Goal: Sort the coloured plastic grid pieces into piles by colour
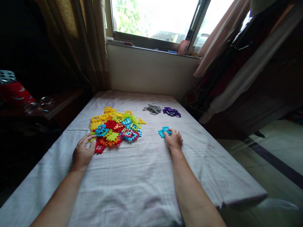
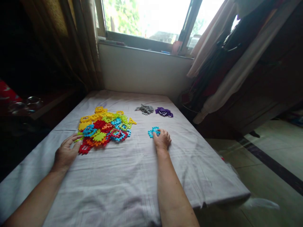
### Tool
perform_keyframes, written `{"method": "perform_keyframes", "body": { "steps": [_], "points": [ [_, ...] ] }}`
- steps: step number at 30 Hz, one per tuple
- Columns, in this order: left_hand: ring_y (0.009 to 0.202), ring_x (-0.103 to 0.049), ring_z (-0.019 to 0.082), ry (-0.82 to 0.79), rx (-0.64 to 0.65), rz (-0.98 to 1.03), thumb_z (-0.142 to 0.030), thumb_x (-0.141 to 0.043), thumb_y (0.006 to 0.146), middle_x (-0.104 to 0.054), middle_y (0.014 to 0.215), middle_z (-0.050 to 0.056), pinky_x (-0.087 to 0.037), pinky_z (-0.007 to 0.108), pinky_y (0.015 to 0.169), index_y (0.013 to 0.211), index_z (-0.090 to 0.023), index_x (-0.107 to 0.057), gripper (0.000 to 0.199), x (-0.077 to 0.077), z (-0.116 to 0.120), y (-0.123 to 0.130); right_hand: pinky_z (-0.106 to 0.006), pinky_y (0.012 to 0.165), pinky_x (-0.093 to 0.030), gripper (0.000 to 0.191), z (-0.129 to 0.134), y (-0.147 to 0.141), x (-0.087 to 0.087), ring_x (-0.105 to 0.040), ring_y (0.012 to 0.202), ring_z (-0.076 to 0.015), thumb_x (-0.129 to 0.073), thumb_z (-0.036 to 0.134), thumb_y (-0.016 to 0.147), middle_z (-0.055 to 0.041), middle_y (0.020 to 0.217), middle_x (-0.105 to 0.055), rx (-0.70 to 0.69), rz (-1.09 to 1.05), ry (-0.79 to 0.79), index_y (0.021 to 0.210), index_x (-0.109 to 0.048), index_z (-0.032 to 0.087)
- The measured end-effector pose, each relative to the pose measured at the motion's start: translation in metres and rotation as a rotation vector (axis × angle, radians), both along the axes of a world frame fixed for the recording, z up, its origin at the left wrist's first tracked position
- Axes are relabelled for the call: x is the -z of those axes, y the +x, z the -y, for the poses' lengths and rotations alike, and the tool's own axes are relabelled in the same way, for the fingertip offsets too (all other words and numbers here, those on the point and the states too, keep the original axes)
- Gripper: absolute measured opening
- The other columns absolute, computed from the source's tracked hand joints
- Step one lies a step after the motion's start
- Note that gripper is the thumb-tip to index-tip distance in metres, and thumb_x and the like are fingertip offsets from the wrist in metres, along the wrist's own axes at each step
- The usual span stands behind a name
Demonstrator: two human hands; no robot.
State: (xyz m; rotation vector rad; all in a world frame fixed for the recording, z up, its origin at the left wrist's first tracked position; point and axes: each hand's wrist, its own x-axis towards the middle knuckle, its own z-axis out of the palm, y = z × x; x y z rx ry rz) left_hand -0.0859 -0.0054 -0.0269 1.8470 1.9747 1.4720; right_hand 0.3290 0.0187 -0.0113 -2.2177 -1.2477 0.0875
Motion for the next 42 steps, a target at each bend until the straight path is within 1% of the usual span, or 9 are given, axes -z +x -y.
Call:
{"method": "perform_keyframes", "body": {
  "steps": [5,9,13,16,18,22,29,35,42],
  "points": [
    [0.115,-0.065,0.025,0.009,-0.019,0.007,-0.041,-0.052,0.082,-0.071,0.118,0.008,-0.052,0.039,0.103,0.098,-0.023,-0.07,0.03,-0.002,0.001,0.002,-0.044,0.098,-0.04,0.033,0.003,-0.002,-0.001,-0.056,0.116,-0.0308,-0.061,0.039,0.087,-0.0134,0.123,-0.064,0.003,0.01,-0.034,0.113,-0.072,0.023],
    [0.115,-0.066,0.025,-0.003,-0.036,0.011,-0.042,-0.051,0.082,-0.071,0.12,0.009,-0.052,0.039,0.102,0.098,-0.023,-0.071,0.031,-0.003,0.001,0.003,-0.044,0.1,-0.039,0.029,0.004,-0.009,-0.002,-0.053,0.119,-0.0295,-0.059,0.034,0.088,-0.0122,0.128,-0.062,-0.034,0.032,0.041,0.112,-0.072,0.023],
    [0.115,-0.066,0.025,-0.01,-0.03,0.004,-0.042,-0.051,0.082,-0.07,0.122,0.01,-0.051,0.039,0.105,0.099,-0.022,-0.071,0.033,-0.004,0.001,0.003,-0.043,0.104,-0.036,0.028,0.006,-0.041,-0.003,-0.051,0.121,-0.0268,-0.053,0.023,0.09,-0.0089,0.13,-0.063,-0.311,0.086,0.115,0.108,-0.074,0.025],
    [0.115,-0.065,0.025,-0.014,-0.025,0.0,-0.041,-0.052,0.083,-0.07,0.123,0.01,-0.05,0.04,0.106,0.099,-0.022,-0.071,0.032,-0.005,0.002,0.002,-0.042,0.107,-0.035,0.032,0.008,-0.075,-0.003,-0.049,0.125,-0.0256,-0.053,0.02,0.09,-0.0071,0.135,-0.062,-0.581,0.156,0.06,0.115,-0.073,0.028],
    [0.116,-0.065,0.025,-0.007,-0.032,0.003,-0.041,-0.052,0.083,-0.07,0.122,0.01,-0.049,0.04,0.107,0.099,-0.022,-0.071,0.031,-0.004,0.002,0.003,-0.043,0.108,-0.034,0.036,0.009,-0.092,-0.002,-0.047,0.13,-0.026,-0.054,0.023,0.091,-0.0073,0.14,-0.059,-0.673,0.202,0.004,0.123,-0.069,0.03],
    [0.115,-0.065,0.025,0.004,-0.036,0.018,-0.04,-0.053,0.083,-0.069,0.122,0.009,-0.048,0.04,0.108,0.099,-0.023,-0.071,0.029,-0.003,0.002,0.004,-0.046,0.109,-0.035,0.04,0.008,-0.102,-0.001,-0.043,0.135,-0.0279,-0.054,0.031,0.093,-0.0094,0.145,-0.054,-0.665,0.234,-0.061,0.131,-0.064,0.031],
    [0.117,-0.064,0.026,-0.018,-0.03,0.012,-0.041,-0.052,0.083,-0.069,0.124,0.011,-0.048,0.041,0.108,0.099,-0.021,-0.072,0.032,-0.003,0.001,0.004,-0.045,0.111,-0.034,0.029,0.011,-0.096,-0.005,-0.04,0.138,-0.0283,-0.06,0.035,0.09,-0.0096,0.143,-0.055,-0.64,0.185,-0.059,0.115,-0.07,0.026],
    [0.117,-0.065,0.024,-0.025,-0.026,-0.006,-0.042,-0.052,0.084,-0.069,0.125,0.009,-0.048,0.039,0.108,0.101,-0.022,-0.071,0.032,-0.002,0.001,0.002,-0.049,0.111,-0.033,0.042,0.01,-0.098,-0.007,-0.039,0.14,-0.03,-0.06,0.036,0.089,-0.0102,0.148,-0.051,-0.627,0.202,-0.1,0.131,-0.065,0.031],
    [0.116,-0.065,0.024,-0.011,-0.032,-0.009,-0.041,-0.052,0.083,-0.069,0.124,0.008,-0.049,0.039,0.107,0.099,-0.023,-0.071,0.031,-0.003,0.001,0.002,-0.047,0.111,-0.034,0.018,0.011,-0.093,-0.007,-0.037,0.143,-0.0282,-0.064,0.033,0.088,-0.0076,0.148,-0.053,-0.752,0.176,-0.036,0.102,-0.072,0.025]
  ]
}}
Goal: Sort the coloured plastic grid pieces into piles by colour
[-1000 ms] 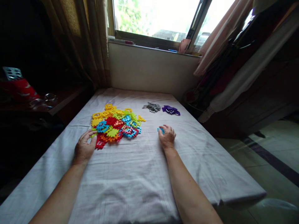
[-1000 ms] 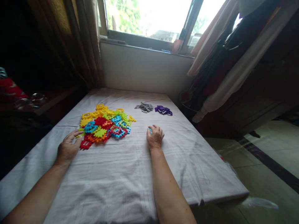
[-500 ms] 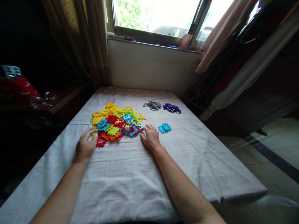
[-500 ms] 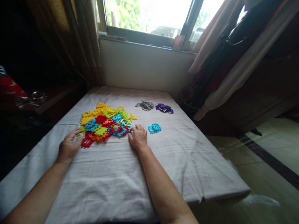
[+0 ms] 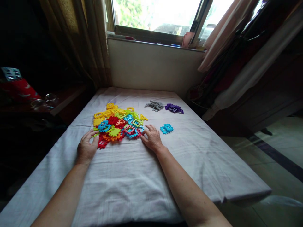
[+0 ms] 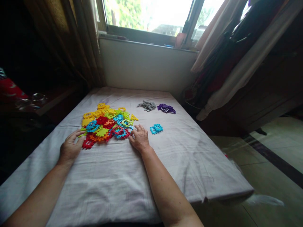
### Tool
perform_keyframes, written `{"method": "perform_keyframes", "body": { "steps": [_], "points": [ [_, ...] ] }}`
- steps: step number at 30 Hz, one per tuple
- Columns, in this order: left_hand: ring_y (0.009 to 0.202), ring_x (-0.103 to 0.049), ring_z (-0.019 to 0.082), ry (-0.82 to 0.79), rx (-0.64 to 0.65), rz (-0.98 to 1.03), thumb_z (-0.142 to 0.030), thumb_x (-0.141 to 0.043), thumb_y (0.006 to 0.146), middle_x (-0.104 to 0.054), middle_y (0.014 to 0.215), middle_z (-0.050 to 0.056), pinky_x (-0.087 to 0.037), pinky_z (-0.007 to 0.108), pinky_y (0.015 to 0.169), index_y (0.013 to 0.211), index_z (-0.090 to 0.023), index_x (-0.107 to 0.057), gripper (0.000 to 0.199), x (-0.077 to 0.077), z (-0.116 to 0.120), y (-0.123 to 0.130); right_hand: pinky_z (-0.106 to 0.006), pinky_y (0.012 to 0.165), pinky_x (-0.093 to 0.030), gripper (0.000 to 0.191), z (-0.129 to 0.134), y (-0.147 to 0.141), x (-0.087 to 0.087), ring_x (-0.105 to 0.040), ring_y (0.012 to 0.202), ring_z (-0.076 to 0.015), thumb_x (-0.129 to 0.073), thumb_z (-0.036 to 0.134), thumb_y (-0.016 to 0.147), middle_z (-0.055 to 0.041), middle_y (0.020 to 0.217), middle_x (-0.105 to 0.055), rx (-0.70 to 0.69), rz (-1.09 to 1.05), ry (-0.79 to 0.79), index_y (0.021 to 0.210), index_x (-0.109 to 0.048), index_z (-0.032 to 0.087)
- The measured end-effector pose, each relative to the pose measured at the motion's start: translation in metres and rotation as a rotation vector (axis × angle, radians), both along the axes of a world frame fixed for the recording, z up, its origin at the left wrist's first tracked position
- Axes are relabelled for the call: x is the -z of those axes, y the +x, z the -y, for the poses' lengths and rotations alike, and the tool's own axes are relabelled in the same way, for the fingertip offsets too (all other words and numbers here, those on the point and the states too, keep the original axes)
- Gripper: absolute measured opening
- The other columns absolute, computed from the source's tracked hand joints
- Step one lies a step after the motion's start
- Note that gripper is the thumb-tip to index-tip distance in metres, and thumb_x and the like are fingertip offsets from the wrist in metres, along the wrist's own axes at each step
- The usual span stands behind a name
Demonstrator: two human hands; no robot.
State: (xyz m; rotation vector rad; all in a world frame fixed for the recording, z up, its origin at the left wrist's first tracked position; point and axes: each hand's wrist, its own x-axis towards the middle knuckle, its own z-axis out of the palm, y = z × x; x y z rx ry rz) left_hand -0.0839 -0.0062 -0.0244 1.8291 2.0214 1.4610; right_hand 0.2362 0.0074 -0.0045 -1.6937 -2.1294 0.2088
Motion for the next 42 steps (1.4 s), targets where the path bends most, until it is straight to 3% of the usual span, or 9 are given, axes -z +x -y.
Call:
{"method": "perform_keyframes", "body": {
  "steps": [7,13,18,22,28,32,36,38,42],
  "points": [
    [0.116,-0.065,0.026,-0.004,-0.022,0.012,-0.041,-0.053,0.083,-0.069,0.125,0.009,-0.048,0.042,0.108,0.1,-0.023,-0.072,0.031,0.002,0.0,0.0,-0.042,0.108,-0.037,0.038,-0.004,-0.002,0.0,-0.05,0.131,-0.0243,-0.06,0.033,0.09,-0.0078,0.14,-0.059,-0.004,0.013,0.003,0.127,-0.065,0.03],
    [0.117,-0.065,0.025,-0.014,-0.002,0.006,-0.041,-0.054,0.083,-0.069,0.124,0.009,-0.048,0.04,0.108,0.1,-0.023,-0.071,0.031,0.0,0.001,-0.001,-0.038,0.102,-0.039,0.021,-0.003,-0.001,-0.003,-0.054,0.123,-0.0231,-0.063,0.036,0.09,-0.0064,0.129,-0.065,-0.002,0.02,-0.01,0.107,-0.073,0.027],
    [0.118,-0.064,0.025,-0.024,0.003,0.008,-0.04,-0.053,0.083,-0.069,0.125,0.009,-0.047,0.04,0.109,0.101,-0.022,-0.071,0.031,0.0,0.001,-0.001,-0.038,0.1,-0.038,0.02,0.0,0.016,-0.002,-0.055,0.117,-0.0244,-0.068,0.038,0.087,-0.0076,0.125,-0.066,0.055,-0.003,0.05,0.102,-0.073,0.026],
    [0.116,-0.064,0.026,-0.016,-0.005,0.007,-0.041,-0.053,0.083,-0.068,0.126,0.01,-0.046,0.042,0.11,0.102,-0.021,-0.071,0.033,0.003,-0.001,-0.002,-0.038,0.095,-0.037,0.026,-0.002,0.044,-0.003,-0.056,0.109,-0.0254,-0.065,0.041,0.089,-0.0091,0.117,-0.068,0.238,-0.045,0.127,0.108,-0.072,0.024],
    [0.115,-0.065,0.026,-0.005,-0.005,0.012,-0.042,-0.053,0.083,-0.069,0.125,0.009,-0.046,0.042,0.109,0.1,-0.022,-0.071,0.032,0.002,0.0,-0.001,-0.039,0.093,-0.038,0.034,-0.005,0.09,-0.004,-0.056,0.111,-0.0288,-0.061,0.043,0.09,-0.0132,0.119,-0.067,0.736,-0.095,0.077,0.115,-0.07,0.021],
    [0.114,-0.065,0.026,-0.005,-0.006,0.01,-0.044,-0.052,0.083,-0.069,0.124,0.008,-0.047,0.042,0.109,0.1,-0.023,-0.071,0.033,0.002,0.0,-0.001,-0.043,0.095,-0.038,0.036,-0.005,0.103,-0.001,-0.056,0.114,-0.0308,-0.06,0.045,0.091,-0.0136,0.12,-0.067,0.851,-0.116,0.012,0.116,-0.07,0.02],
    [0.113,-0.066,0.026,0.004,-0.003,0.008,-0.043,-0.052,0.083,-0.07,0.122,0.008,-0.046,0.043,0.109,0.1,-0.022,-0.071,0.032,0.002,0.0,-0.001,-0.047,0.098,-0.038,0.035,-0.006,0.099,0.001,-0.054,0.118,-0.032,-0.061,0.041,0.09,-0.0154,0.122,-0.066,0.834,-0.119,0.071,0.115,-0.071,0.019],
    [0.114,-0.065,0.026,0.005,-0.002,0.006,-0.042,-0.053,0.083,-0.069,0.122,0.008,-0.046,0.043,0.109,0.1,-0.022,-0.071,0.032,0.003,-0.001,-0.002,-0.047,0.1,-0.038,0.028,-0.006,0.09,0.0,-0.053,0.119,-0.0311,-0.06,0.034,0.09,-0.0146,0.124,-0.065,0.758,-0.132,0.159,0.11,-0.072,0.02],
    [0.114,-0.064,0.025,0.004,0.006,0.014,-0.041,-0.054,0.084,-0.069,0.123,0.008,-0.046,0.043,0.11,0.101,-0.023,-0.071,0.03,0.004,-0.001,-0.002,-0.041,0.102,-0.035,0.019,-0.004,0.047,-0.002,-0.055,0.116,-0.0259,-0.058,0.028,0.091,-0.0097,0.123,-0.068,0.368,-0.121,0.284,0.102,-0.073,0.022]
  ]
}}
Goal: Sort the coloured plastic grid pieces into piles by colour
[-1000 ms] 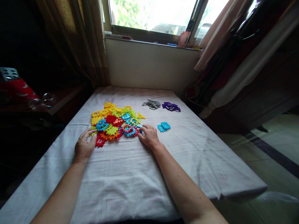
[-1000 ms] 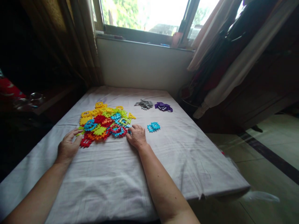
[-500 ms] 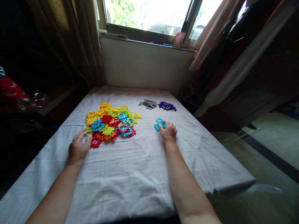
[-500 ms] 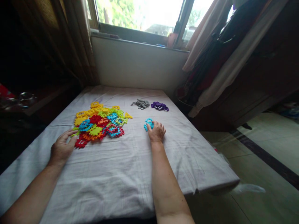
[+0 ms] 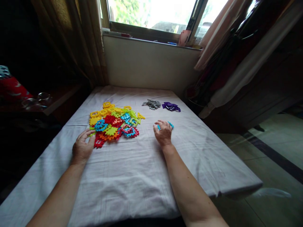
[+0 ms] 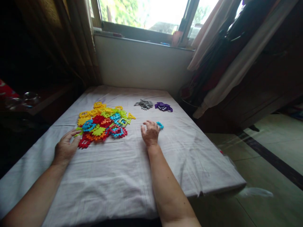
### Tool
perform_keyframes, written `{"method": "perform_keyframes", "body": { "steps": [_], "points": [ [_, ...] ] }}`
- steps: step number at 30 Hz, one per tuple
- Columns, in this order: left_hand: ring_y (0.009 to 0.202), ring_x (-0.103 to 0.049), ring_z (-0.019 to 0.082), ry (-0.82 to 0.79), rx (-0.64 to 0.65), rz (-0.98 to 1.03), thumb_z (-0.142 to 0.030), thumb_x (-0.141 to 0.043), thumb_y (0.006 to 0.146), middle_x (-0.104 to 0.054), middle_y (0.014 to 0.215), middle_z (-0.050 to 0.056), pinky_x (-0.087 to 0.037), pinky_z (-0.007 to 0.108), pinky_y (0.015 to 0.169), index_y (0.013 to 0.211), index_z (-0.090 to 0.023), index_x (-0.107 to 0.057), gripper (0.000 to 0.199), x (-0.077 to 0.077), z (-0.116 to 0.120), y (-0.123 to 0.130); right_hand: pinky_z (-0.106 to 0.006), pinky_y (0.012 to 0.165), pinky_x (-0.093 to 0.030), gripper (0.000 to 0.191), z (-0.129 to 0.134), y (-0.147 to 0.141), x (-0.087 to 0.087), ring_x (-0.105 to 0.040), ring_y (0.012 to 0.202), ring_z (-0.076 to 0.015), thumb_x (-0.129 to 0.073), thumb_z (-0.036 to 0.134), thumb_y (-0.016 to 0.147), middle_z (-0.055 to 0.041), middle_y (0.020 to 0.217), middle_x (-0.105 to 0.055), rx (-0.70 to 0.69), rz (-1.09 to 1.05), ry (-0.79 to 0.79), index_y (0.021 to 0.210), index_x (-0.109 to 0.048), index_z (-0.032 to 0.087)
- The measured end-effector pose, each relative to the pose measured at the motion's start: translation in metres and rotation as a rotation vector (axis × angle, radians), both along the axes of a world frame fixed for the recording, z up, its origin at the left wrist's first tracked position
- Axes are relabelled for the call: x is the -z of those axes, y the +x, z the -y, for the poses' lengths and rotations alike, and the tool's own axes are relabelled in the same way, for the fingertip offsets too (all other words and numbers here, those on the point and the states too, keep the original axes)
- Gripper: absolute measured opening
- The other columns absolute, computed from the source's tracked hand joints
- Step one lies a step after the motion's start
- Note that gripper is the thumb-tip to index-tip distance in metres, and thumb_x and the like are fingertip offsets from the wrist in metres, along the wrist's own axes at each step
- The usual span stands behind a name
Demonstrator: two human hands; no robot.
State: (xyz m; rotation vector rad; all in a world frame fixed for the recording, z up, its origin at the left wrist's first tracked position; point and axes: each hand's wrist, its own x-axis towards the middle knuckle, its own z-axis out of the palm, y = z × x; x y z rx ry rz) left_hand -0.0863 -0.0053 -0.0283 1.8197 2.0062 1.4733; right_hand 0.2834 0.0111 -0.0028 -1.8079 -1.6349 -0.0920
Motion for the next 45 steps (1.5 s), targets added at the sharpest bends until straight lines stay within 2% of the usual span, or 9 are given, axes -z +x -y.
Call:
{"method": "perform_keyframes", "body": {
  "steps": [3,5,9,13,22,30,33,41,45],
  "points": [
    [0.114,-0.064,0.025,0.005,0.003,0.005,-0.041,-0.054,0.083,-0.069,0.122,0.007,-0.046,0.042,0.11,0.1,-0.023,-0.07,0.029,0.0,0.0,0.0,-0.037,0.1,-0.035,0.019,0.006,-0.042,-0.001,-0.056,0.113,-0.0237,-0.063,0.036,0.09,-0.0063,0.116,-0.071,-0.284,0.078,-0.035,0.103,-0.072,0.024],
    [0.115,-0.065,0.025,0.006,0.005,0.005,-0.041,-0.054,0.083,-0.069,0.122,0.008,-0.047,0.042,0.109,0.1,-0.023,-0.071,0.029,0.0,0.0,0.0,-0.037,0.096,-0.036,0.028,0.011,-0.066,-0.002,-0.057,0.11,-0.0243,-0.066,0.045,0.088,-0.0065,0.115,-0.071,-0.36,0.115,-0.073,0.108,-0.07,0.025],
    [0.117,-0.064,0.026,0.0,0.003,0.012,-0.042,-0.053,0.083,-0.069,0.124,0.01,-0.049,0.042,0.107,0.1,-0.022,-0.071,0.032,0.0,0.0,0.001,-0.038,0.09,-0.038,0.046,0.016,-0.09,-0.004,-0.056,0.105,-0.027,-0.069,0.054,0.084,-0.0108,0.113,-0.069,-0.343,0.19,-0.139,0.116,-0.066,0.022],
    [0.118,-0.064,0.026,-0.009,0.009,0.003,-0.041,-0.053,0.084,-0.068,0.125,0.011,-0.047,0.043,0.109,0.101,-0.022,-0.072,0.031,-0.001,0.001,0.002,-0.037,0.087,-0.038,0.038,0.013,-0.094,-0.004,-0.055,0.104,-0.0269,-0.067,0.052,0.086,-0.0112,0.11,-0.069,-0.339,0.238,-0.173,0.108,-0.067,0.021],
    [0.119,-0.063,0.026,-0.025,0.021,0.0,-0.04,-0.053,0.084,-0.068,0.125,0.01,-0.045,0.042,0.111,0.101,-0.022,-0.071,0.031,-0.001,0.001,0.0,-0.035,0.09,-0.035,0.022,0.015,-0.074,-0.004,-0.054,0.104,-0.0235,-0.066,0.042,0.088,-0.0058,0.11,-0.068,-0.373,0.155,-0.073,0.102,-0.069,0.025],
    [0.116,-0.065,0.025,-0.009,0.01,0.001,-0.043,-0.053,0.084,-0.069,0.124,0.008,-0.045,0.041,0.11,0.1,-0.023,-0.071,0.032,-0.001,0.0,0.001,-0.039,0.091,-0.037,0.028,-0.001,0.02,-0.006,-0.054,0.104,-0.0287,-0.063,0.038,0.086,-0.0124,0.108,-0.067,0.226,-0.01,-0.046,0.106,-0.07,0.02],
    [0.115,-0.065,0.025,-0.005,0.011,0.002,-0.042,-0.053,0.084,-0.069,0.123,0.007,-0.045,0.041,0.111,0.1,-0.024,-0.071,0.03,-0.001,0.001,0.001,-0.04,0.089,-0.038,0.029,-0.006,0.043,0.0,-0.054,0.105,-0.0301,-0.064,0.038,0.084,-0.0138,0.11,-0.067,0.347,-0.063,-0.055,0.105,-0.071,0.019],
    [0.117,-0.064,0.026,-0.028,0.009,-0.01,-0.042,-0.052,0.084,-0.068,0.125,0.009,-0.044,0.043,0.111,0.101,-0.023,-0.07,0.031,-0.001,0.001,0.001,-0.043,0.095,-0.037,0.032,-0.01,0.035,0.006,-0.052,0.111,-0.0302,-0.059,0.034,0.087,-0.0133,0.118,-0.066,0.291,-0.05,-0.058,0.113,-0.07,0.021],
    [0.117,-0.063,0.026,-0.031,0.003,0.005,-0.041,-0.053,0.083,-0.068,0.124,0.009,-0.046,0.043,0.109,0.1,-0.023,-0.07,0.03,-0.001,0.0,0.001,-0.043,0.099,-0.036,0.028,-0.005,0.012,0.003,-0.053,0.115,-0.0285,-0.056,0.027,0.09,-0.012,0.125,-0.066,0.1,0.011,-0.035,0.113,-0.071,0.02]
  ]
}}
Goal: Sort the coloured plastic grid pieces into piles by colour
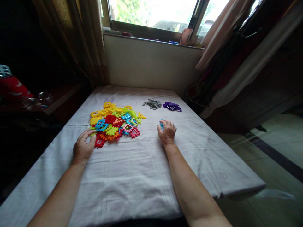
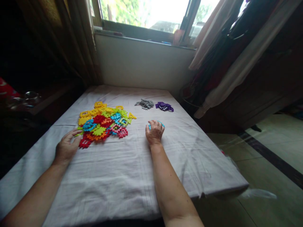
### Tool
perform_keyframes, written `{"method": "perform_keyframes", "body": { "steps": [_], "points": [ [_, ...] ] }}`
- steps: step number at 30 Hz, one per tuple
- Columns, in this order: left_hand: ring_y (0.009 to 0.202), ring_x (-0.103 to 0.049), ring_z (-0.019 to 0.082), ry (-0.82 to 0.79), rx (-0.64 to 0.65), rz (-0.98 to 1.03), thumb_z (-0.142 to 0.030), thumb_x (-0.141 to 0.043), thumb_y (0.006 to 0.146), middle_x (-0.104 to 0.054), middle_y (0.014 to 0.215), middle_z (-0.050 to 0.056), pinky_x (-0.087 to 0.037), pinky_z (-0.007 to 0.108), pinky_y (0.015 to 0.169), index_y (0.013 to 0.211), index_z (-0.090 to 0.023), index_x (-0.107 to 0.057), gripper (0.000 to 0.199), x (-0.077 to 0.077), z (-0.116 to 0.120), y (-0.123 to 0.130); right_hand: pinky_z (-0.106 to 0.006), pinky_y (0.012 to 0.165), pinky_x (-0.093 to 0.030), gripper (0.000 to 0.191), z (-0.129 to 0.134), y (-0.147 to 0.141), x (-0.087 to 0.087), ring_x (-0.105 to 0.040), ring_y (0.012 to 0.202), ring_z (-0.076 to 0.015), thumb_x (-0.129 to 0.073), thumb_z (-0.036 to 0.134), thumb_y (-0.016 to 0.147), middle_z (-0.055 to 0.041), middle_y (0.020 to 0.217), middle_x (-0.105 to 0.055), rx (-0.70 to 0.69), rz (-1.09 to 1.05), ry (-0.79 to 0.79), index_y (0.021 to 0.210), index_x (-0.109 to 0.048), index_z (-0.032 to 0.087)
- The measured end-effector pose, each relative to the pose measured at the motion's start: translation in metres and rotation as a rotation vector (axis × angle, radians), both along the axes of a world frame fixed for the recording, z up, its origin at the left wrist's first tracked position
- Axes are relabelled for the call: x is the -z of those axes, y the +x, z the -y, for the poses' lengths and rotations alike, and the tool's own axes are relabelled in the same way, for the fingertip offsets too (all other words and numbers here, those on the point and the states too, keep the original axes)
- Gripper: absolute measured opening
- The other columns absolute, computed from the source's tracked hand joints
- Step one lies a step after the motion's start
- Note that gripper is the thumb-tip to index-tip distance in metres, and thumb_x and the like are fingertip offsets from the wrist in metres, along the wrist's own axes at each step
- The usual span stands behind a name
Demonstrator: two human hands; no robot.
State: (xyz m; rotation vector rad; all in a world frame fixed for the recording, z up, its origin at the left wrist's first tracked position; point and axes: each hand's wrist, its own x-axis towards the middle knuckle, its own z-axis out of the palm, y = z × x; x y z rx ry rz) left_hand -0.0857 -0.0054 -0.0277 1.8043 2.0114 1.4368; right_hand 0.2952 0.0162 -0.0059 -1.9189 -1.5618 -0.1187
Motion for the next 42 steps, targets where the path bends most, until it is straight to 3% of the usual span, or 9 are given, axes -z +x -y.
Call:
{"method": "perform_keyframes", "body": {
  "steps": [5,8,12,18,21,25,29,34,42],
  "points": [
    [0.118,-0.063,0.027,-0.012,0.015,0.0,-0.04,-0.053,0.084,-0.068,0.125,0.009,-0.046,0.044,0.11,0.101,-0.023,-0.071,0.03,-0.002,0.001,0.001,-0.039,0.103,-0.037,0.033,0.008,-0.063,-0.003,-0.054,0.119,-0.025,-0.056,0.034,0.093,-0.0076,0.129,-0.066,-0.448,0.1,-0.064,0.123,-0.068,0.025],
    [0.118,-0.064,0.027,-0.01,0.003,0.004,-0.04,-0.053,0.084,-0.068,0.125,0.009,-0.046,0.043,0.109,0.101,-0.023,-0.071,0.03,-0.004,0.002,0.002,-0.042,0.105,-0.037,0.045,0.012,-0.096,-0.005,-0.047,0.131,-0.0275,-0.061,0.043,0.091,-0.0077,0.143,-0.056,-0.57,0.173,-0.118,0.134,-0.061,0.03],
    [0.119,-0.064,0.026,-0.005,0.002,0.007,-0.039,-0.053,0.083,-0.068,0.124,0.009,-0.046,0.042,0.11,0.1,-0.023,-0.071,0.029,-0.004,0.002,0.003,-0.045,0.107,-0.037,0.041,0.015,-0.104,-0.005,-0.042,0.137,-0.0291,-0.063,0.045,0.09,-0.0094,0.147,-0.053,-0.573,0.209,-0.169,0.127,-0.065,0.029],
    [0.119,-0.064,0.026,-0.001,0.025,0.016,-0.039,-0.053,0.084,-0.068,0.124,0.01,-0.045,0.042,0.111,0.099,-0.023,-0.071,0.029,-0.003,0.0,0.003,-0.042,0.104,-0.038,0.022,0.017,-0.071,-0.002,-0.052,0.126,-0.0272,-0.06,0.04,0.092,-0.0098,0.132,-0.064,-0.397,0.141,-0.175,0.094,-0.072,0.022],
    [0.119,-0.064,0.026,0.004,0.027,0.018,-0.04,-0.053,0.084,-0.069,0.124,0.011,-0.045,0.042,0.111,0.1,-0.022,-0.071,0.03,-0.003,0.0,0.003,-0.043,0.104,-0.037,0.023,0.017,-0.072,-0.006,-0.053,0.124,-0.0272,-0.06,0.038,0.091,-0.0105,0.132,-0.065,-0.37,0.129,-0.156,0.101,-0.073,0.022],
    [0.119,-0.064,0.025,0.001,0.027,0.021,-0.039,-0.053,0.083,-0.069,0.123,0.008,-0.045,0.04,0.111,0.1,-0.023,-0.071,0.029,-0.003,0.001,0.002,-0.046,0.108,-0.033,0.031,0.014,-0.092,-0.011,-0.044,0.135,-0.0285,-0.06,0.035,0.09,-0.0092,0.143,-0.057,-0.494,0.208,-0.135,0.119,-0.069,0.028],
    [0.119,-0.064,0.025,0.001,0.021,0.017,-0.04,-0.052,0.083,-0.069,0.124,0.009,-0.046,0.041,0.11,0.101,-0.022,-0.072,0.031,-0.003,0.001,0.002,-0.05,0.109,-0.031,0.026,0.014,-0.108,-0.012,-0.04,0.14,-0.0285,-0.058,0.033,0.092,-0.0069,0.15,-0.05,-0.56,0.27,-0.181,0.114,-0.071,0.032],
    [0.12,-0.063,0.027,-0.011,0.032,0.019,-0.04,-0.052,0.083,-0.068,0.125,0.011,-0.045,0.044,0.112,0.101,-0.021,-0.072,0.032,-0.003,0.001,0.003,-0.049,0.11,-0.031,0.018,0.017,-0.106,-0.008,-0.042,0.139,-0.0278,-0.057,0.032,0.093,-0.0081,0.147,-0.054,-0.586,0.247,-0.181,0.1,-0.072,0.026],
    [0.12,-0.063,0.026,-0.008,0.039,0.02,-0.042,-0.053,0.084,-0.068,0.126,0.01,-0.043,0.043,0.113,0.101,-0.023,-0.071,0.031,-0.003,0.001,0.001,-0.042,0.111,-0.032,0.017,0.02,-0.098,-0.006,-0.042,0.139,-0.0239,-0.055,0.031,0.096,-0.007,0.142,-0.059,-0.667,0.155,-0.042,0.103,-0.069,0.025]
  ]
}}
